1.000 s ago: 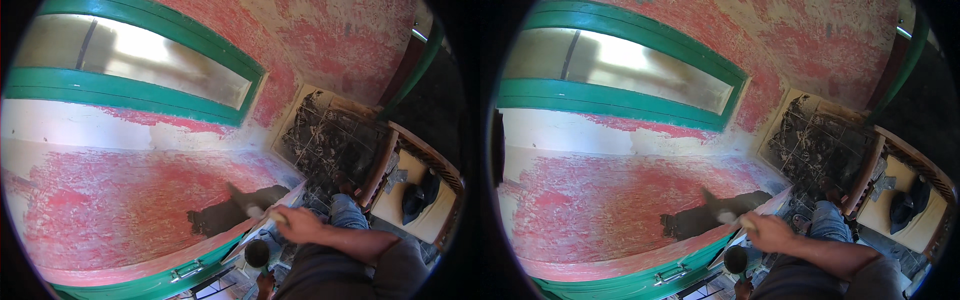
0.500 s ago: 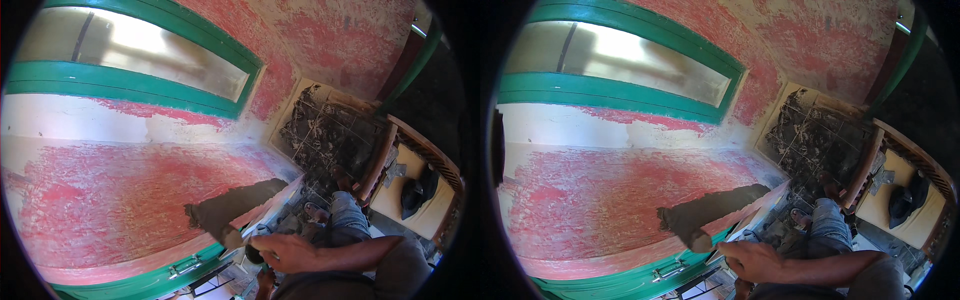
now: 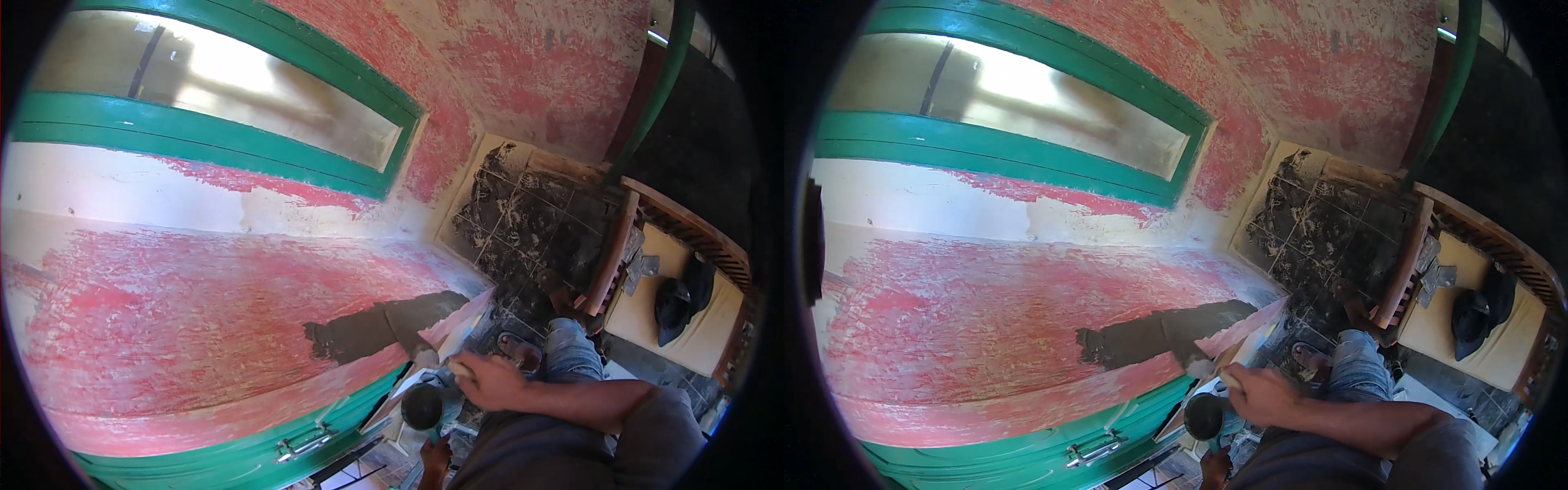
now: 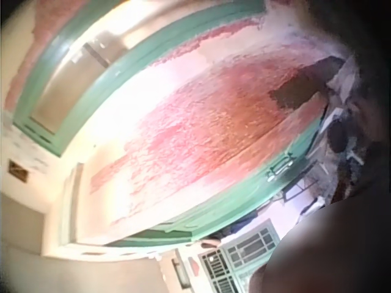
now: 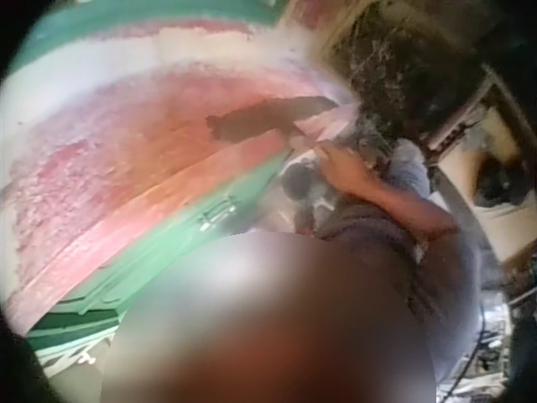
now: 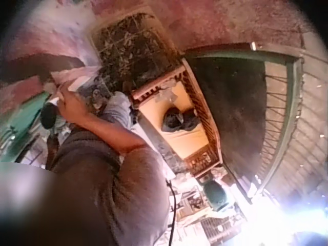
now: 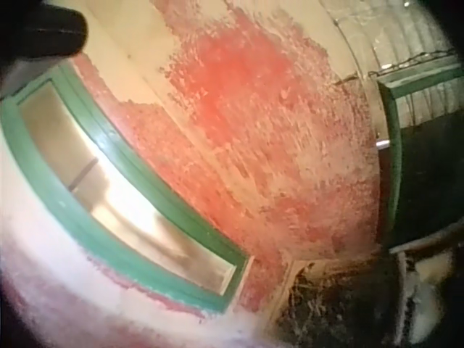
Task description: The person applies a cement mixture to a wall ledge using a hand trowel.
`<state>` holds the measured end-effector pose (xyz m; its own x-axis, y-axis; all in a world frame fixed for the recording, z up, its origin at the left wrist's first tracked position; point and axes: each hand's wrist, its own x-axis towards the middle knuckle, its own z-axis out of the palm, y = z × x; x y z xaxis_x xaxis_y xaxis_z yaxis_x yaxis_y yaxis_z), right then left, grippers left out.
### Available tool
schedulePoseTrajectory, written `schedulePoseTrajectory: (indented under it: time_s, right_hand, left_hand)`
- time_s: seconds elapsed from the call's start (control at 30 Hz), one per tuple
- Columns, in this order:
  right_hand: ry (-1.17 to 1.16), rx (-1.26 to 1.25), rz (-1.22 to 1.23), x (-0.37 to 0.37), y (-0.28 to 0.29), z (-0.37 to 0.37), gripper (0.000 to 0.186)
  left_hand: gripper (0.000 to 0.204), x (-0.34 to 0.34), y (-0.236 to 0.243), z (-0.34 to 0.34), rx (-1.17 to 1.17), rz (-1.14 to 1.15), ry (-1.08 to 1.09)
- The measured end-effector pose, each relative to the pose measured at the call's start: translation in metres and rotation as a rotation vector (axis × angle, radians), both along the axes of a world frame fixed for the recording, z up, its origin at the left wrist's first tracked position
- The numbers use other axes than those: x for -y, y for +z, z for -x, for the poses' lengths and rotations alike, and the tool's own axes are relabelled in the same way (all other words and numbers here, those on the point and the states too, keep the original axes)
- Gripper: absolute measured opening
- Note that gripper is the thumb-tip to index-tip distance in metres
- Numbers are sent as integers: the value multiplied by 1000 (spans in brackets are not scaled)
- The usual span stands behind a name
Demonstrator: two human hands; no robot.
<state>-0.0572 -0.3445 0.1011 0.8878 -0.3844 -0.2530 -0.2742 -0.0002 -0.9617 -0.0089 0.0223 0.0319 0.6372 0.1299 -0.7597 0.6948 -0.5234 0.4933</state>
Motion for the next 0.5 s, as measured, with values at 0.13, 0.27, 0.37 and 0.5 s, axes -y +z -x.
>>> schedulePoseTrajectory:
  time_s: [0.13, 0.27, 0.37, 0.5]
  right_hand:
    - [25, 162, 5, -3, 42, 6, 46]
    - [59, 311, 17, 6, 85, 12, 49]
    - [-19, 402, -49, 8, 92, 15, 45]
    - [-138, 10, -102, 23, 39, 15, 45]
  left_hand:
    - [21, 0, 2, -5, -15, -27, -49]
    - [19, 11, 7, -12, -35, -119, -155]
    - [18, 14, 5, -16, -14, -106, -151]
    - [17, 7, -3, -20, -2, -34, -185]
